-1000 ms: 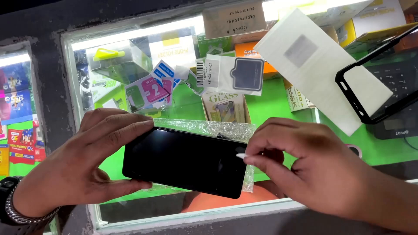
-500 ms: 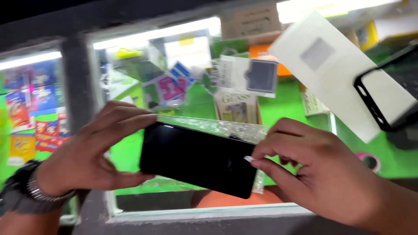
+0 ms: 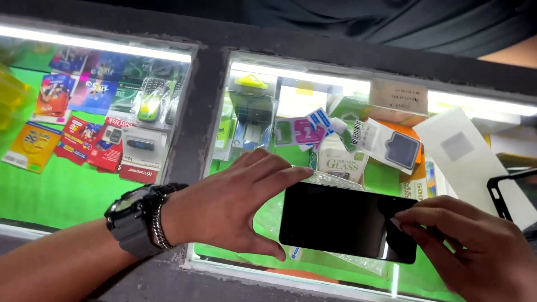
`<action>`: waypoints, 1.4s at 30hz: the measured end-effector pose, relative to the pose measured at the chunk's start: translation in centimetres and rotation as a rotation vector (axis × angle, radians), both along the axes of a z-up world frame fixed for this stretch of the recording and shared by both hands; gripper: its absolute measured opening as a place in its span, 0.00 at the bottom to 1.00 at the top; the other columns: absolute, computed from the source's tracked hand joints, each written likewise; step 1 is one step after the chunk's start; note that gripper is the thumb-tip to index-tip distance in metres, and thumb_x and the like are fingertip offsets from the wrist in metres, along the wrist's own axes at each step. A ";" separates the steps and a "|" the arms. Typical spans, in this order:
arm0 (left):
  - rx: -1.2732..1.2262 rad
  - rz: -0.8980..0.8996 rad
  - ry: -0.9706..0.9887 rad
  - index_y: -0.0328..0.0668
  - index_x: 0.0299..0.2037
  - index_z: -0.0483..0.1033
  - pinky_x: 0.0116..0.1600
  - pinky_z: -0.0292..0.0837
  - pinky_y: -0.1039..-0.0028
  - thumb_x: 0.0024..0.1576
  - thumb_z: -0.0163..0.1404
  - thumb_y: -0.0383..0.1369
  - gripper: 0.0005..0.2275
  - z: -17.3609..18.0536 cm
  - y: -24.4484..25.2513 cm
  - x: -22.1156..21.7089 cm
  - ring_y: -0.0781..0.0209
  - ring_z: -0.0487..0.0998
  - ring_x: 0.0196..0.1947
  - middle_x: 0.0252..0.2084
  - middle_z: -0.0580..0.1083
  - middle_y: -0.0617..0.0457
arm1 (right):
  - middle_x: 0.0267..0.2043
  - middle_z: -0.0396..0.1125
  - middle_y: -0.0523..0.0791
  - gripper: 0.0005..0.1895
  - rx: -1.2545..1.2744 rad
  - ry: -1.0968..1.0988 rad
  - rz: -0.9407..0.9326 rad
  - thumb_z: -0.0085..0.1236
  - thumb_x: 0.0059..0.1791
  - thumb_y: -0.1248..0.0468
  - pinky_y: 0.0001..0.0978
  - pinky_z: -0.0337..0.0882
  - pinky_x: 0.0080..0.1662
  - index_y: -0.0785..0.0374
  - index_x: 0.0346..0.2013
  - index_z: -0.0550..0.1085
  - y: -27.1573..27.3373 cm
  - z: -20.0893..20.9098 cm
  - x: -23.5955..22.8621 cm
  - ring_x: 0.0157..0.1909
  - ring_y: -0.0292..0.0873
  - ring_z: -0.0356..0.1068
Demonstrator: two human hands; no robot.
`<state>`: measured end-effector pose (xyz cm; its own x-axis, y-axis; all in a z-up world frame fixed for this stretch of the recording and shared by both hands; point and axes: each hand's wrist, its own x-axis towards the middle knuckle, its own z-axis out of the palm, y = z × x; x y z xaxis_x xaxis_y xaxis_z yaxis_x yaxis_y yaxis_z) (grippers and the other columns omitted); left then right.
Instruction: Cleaning a mobile phone screen with adhesive strips and applying a tempered glass screen protector at a service counter.
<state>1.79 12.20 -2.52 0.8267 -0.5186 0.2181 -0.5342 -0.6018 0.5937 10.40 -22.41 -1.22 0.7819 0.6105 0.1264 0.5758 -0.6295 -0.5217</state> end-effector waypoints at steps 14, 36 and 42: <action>0.042 0.090 -0.080 0.36 0.57 0.68 0.56 0.59 0.49 0.43 0.64 0.62 0.42 -2.2 1.7 0.0 0.43 0.65 0.50 0.50 0.68 0.45 | 0.27 0.74 0.35 0.03 -0.168 0.005 0.234 0.67 0.44 0.58 0.29 0.72 0.39 0.51 0.28 0.81 10.2 2.0 0.4 0.33 0.37 0.72; 0.020 0.129 -0.126 0.38 0.58 0.68 0.59 0.57 0.47 0.45 0.62 0.58 0.38 -1.9 1.5 -0.4 0.36 0.63 0.57 0.59 0.65 0.41 | 0.27 0.79 0.33 0.07 -0.266 0.223 0.173 0.69 0.43 0.55 0.28 0.71 0.44 0.49 0.22 0.83 12.7 3.3 3.1 0.36 0.33 0.77; 0.000 0.039 -0.048 0.35 0.57 0.67 0.53 0.57 0.54 0.49 0.60 0.58 0.36 -0.8 0.7 -0.5 0.47 0.66 0.47 0.48 0.68 0.46 | 0.47 0.82 0.32 0.16 -0.686 0.284 -0.135 0.55 0.49 0.52 0.32 0.70 0.50 0.45 0.48 0.83 10.1 5.2 9.4 0.49 0.34 0.78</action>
<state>1.32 12.92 -3.31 0.8348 -0.4862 0.2581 -0.5383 -0.6229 0.5677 19.79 -12.35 3.94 0.8012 0.3768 -0.4648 0.3730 -0.9219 -0.1044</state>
